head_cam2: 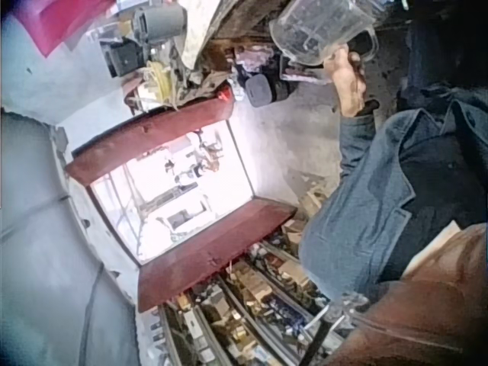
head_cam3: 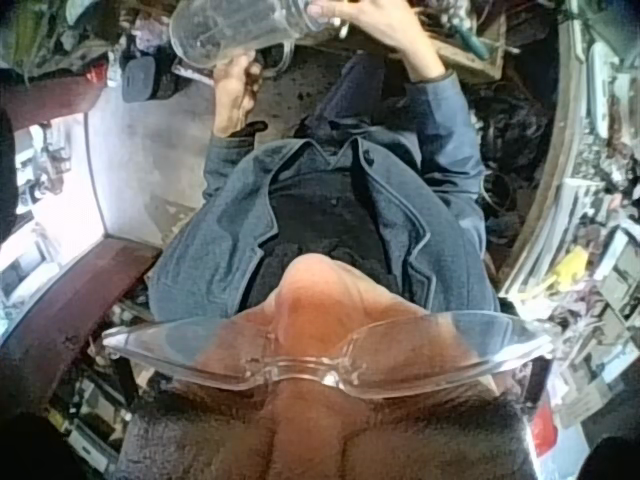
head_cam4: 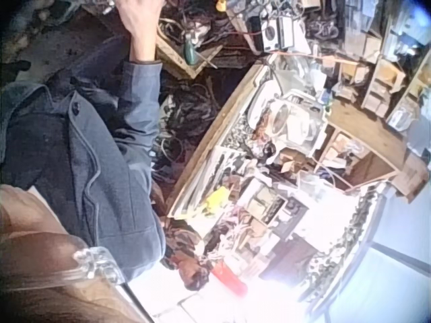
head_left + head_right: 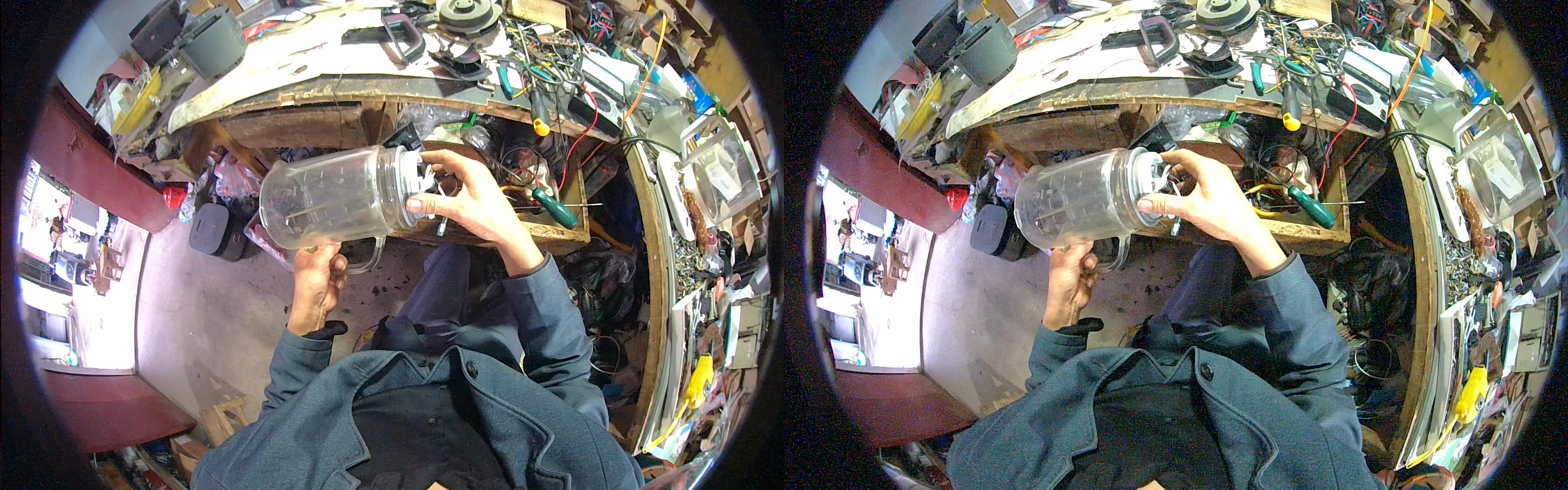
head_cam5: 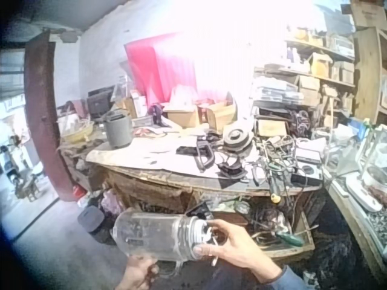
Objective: The person assembles a blender by attaching the motor base to the clear pitcher, then repeatedly detaches and reattaches the base while rotating and inspecting the connection. The person handles the pitcher and motor base throughout the clip.
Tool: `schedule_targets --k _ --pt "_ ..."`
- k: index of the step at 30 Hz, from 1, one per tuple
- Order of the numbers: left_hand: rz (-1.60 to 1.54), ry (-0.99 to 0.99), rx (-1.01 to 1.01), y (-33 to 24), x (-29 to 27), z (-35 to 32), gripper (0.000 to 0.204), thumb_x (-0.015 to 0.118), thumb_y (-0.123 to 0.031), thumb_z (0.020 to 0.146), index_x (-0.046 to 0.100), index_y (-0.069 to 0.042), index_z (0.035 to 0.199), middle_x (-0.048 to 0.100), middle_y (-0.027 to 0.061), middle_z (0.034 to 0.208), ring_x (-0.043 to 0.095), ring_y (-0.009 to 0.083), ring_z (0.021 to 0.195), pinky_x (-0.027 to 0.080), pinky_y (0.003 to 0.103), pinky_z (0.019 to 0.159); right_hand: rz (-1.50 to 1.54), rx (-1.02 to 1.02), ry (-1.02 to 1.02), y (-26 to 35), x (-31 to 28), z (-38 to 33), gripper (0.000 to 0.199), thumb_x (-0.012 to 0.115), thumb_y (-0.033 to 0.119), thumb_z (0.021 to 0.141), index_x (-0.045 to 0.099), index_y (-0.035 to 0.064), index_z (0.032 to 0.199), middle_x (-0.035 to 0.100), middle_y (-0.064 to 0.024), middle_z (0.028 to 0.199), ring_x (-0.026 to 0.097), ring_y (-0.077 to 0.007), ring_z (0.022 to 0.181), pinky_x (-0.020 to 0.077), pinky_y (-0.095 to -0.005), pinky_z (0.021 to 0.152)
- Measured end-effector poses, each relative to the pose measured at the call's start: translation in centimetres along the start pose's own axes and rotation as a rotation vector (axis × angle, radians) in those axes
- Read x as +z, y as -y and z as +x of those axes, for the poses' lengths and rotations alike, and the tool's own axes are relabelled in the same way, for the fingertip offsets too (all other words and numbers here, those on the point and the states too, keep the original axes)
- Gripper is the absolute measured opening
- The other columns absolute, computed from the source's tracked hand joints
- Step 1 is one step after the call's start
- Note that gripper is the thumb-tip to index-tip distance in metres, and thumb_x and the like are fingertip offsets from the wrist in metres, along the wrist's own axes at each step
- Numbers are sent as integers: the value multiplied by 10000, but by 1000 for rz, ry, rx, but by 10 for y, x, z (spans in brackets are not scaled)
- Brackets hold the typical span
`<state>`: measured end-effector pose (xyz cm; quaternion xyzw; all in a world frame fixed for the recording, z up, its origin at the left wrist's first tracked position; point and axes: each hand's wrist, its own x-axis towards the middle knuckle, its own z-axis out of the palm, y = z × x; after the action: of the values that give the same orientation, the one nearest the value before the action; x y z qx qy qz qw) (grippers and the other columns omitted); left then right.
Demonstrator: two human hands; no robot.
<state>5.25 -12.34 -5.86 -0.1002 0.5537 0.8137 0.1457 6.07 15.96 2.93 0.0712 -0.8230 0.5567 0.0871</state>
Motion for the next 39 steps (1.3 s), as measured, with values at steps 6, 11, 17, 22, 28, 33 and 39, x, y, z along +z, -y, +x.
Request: schedule_targets --k 6,11,17,22,28,33,39 --pt "-10 -43 -6 2 4 -2 162 683 -106 894 549 -145 975 548 -36 743 519 73 548 334 233 369 21 22 37 2 0 -2 837 894 479 690 617 -38 1287 706 -177 1161 669 -239 1049 510 -338 912" --pt "-16 -34 -30 6 1 -1 169 675 -98 891 556 -135 1006 525 -37 719 516 88 545 351 246 385 -37 -1 42 7 -2 -5 861 891 479 694 591 -24 1325 688 -182 1208 649 -252 1118 493 -352 963" --pt "-59 -46 -32 0 6 -2 124 681 -117 891 559 -125 912 514 -35 689 563 100 560 358 253 377 -45 -10 -32 7 3 -5 824 874 439 741 574 -9 1365 696 -155 1176 667 -200 984 524 -323 859" --pt "-71 -18 -48 2 0 1 113 673 -109 895 572 -99 944 543 -34 699 550 92 553 347 251 377 -10 70 -23 15 5 -1 822 855 483 735 601 -9 1342 712 -153 1125 675 -214 967 522 -327 874" --pt "-77 -8 -64 -2 0 0 102 664 -104 902 574 -98 949 559 -25 729 555 94 571 351 253 388 -7 72 -46 16 6 1 828 853 491 728 603 5 1350 709 -145 1095 662 -199 924 520 -321 854" --pt "-60 -30 -73 -1 0 1 180 677 -111 878 578 -103 1027 524 -50 740 520 67 559 333 224 362 10 35 -49 16 4 3 814 853 482 734 605 11 1349 694 -129 1067 653 -214 936 516 -335 875" --pt "-99 8 -77 -2 -2 2 114 683 -101 890 577 -124 922 539 -39 671 558 94 573 358 254 392 146 65 -49 13 2 2 789 848 422 764 583 -33 1351 681 -135 1069 643 -192 942 523 -325 843"
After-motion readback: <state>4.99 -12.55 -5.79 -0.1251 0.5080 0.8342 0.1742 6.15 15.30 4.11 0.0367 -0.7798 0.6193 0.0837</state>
